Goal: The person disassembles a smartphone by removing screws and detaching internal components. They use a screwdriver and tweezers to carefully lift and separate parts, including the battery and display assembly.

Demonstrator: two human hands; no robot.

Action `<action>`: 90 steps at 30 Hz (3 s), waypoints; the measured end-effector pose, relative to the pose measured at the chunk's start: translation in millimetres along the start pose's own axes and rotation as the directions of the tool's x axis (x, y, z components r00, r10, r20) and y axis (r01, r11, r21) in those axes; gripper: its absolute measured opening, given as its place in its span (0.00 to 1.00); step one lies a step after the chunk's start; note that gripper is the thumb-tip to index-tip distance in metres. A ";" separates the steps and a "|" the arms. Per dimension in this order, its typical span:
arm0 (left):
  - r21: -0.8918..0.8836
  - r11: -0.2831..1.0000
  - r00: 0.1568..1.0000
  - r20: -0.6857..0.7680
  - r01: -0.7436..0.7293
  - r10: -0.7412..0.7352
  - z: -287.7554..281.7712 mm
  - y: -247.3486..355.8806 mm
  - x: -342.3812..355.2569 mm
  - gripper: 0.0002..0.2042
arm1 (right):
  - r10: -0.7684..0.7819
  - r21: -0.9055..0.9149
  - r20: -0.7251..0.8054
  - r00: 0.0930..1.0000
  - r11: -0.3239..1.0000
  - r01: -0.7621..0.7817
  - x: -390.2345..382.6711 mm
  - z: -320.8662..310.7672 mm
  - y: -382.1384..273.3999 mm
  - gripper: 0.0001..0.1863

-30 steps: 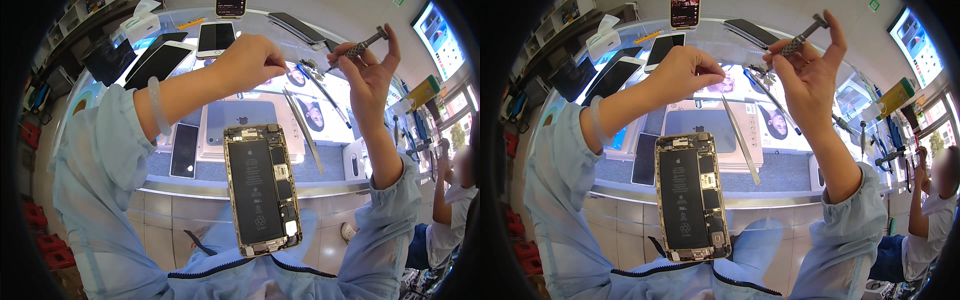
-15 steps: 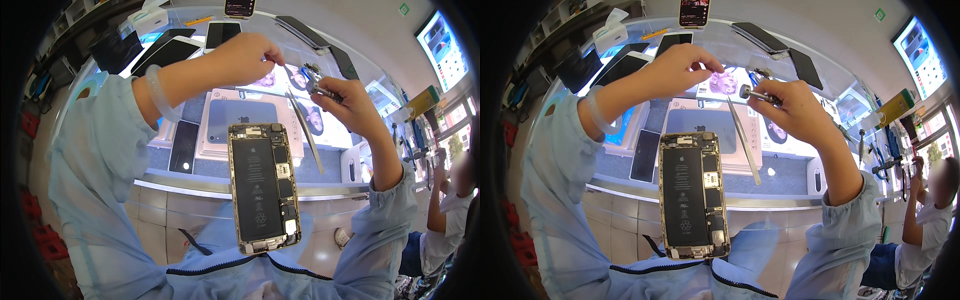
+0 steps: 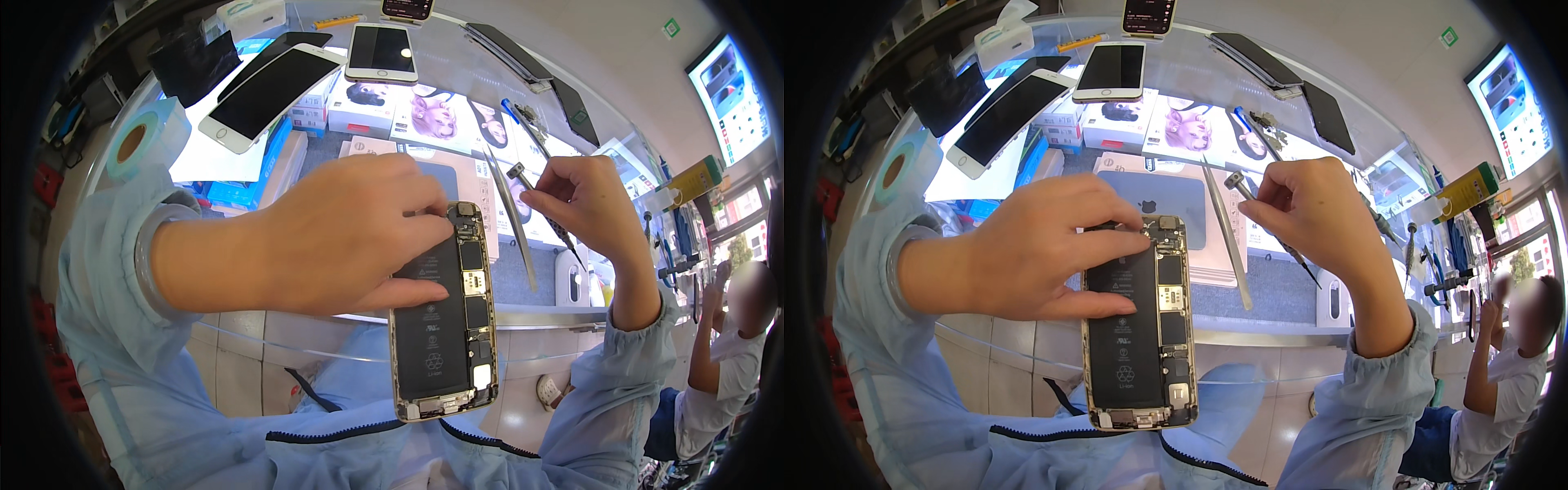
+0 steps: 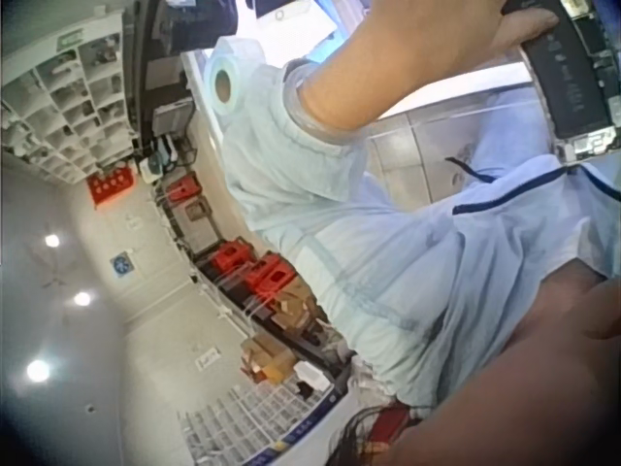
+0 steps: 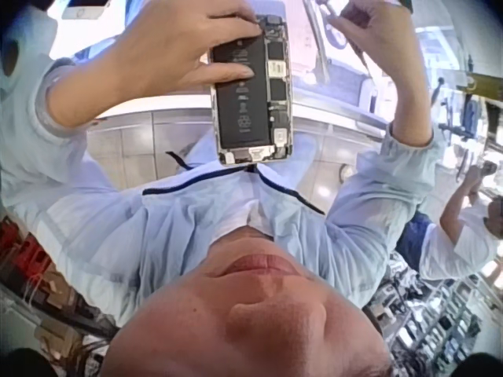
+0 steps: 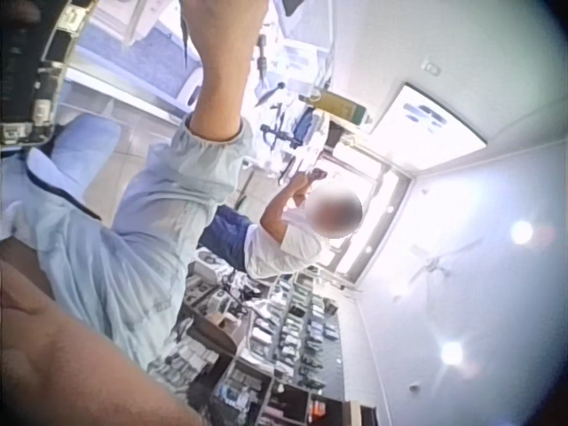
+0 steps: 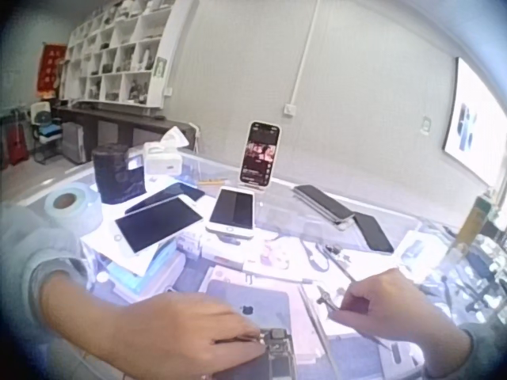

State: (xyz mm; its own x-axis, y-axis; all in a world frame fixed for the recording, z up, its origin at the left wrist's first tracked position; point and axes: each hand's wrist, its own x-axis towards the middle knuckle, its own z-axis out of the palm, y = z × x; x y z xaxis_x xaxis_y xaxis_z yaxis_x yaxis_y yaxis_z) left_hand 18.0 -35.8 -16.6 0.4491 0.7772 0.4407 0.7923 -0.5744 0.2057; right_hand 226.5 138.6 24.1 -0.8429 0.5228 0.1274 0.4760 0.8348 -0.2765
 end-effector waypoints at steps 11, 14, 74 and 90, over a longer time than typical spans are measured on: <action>-0.200 0.978 0.996 -0.042 0.068 -0.078 6.0 -16.5 8.5 0.20 | -0.687 -0.383 0.018 0.726 0.666 0.640 2.9 14.5 5.3 0.15; -0.142 0.990 0.997 -0.073 0.029 -0.040 6.9 -17.5 8.3 0.20 | -0.741 -0.377 -0.007 0.672 0.624 0.684 3.7 13.5 8.2 0.13; 0.083 0.996 0.998 0.040 0.039 -0.043 -2.7 -1.7 9.1 0.21 | -0.705 -0.044 -0.270 0.656 0.690 0.723 -25.0 27.9 -27.3 0.08; 0.114 0.993 0.999 0.029 0.027 -0.031 -1.6 -2.8 7.7 0.20 | -0.665 -0.057 -0.220 0.714 0.739 0.671 -27.6 24.5 -38.3 0.09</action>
State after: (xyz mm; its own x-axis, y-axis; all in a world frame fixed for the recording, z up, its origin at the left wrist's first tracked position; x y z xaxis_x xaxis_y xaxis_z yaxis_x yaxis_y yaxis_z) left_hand 18.6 -28.6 -12.4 0.4362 0.8017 0.4086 0.8463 -0.5198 0.1164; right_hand 225.4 88.0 7.8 -0.8628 -0.1439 0.4846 -0.1993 0.9778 -0.0644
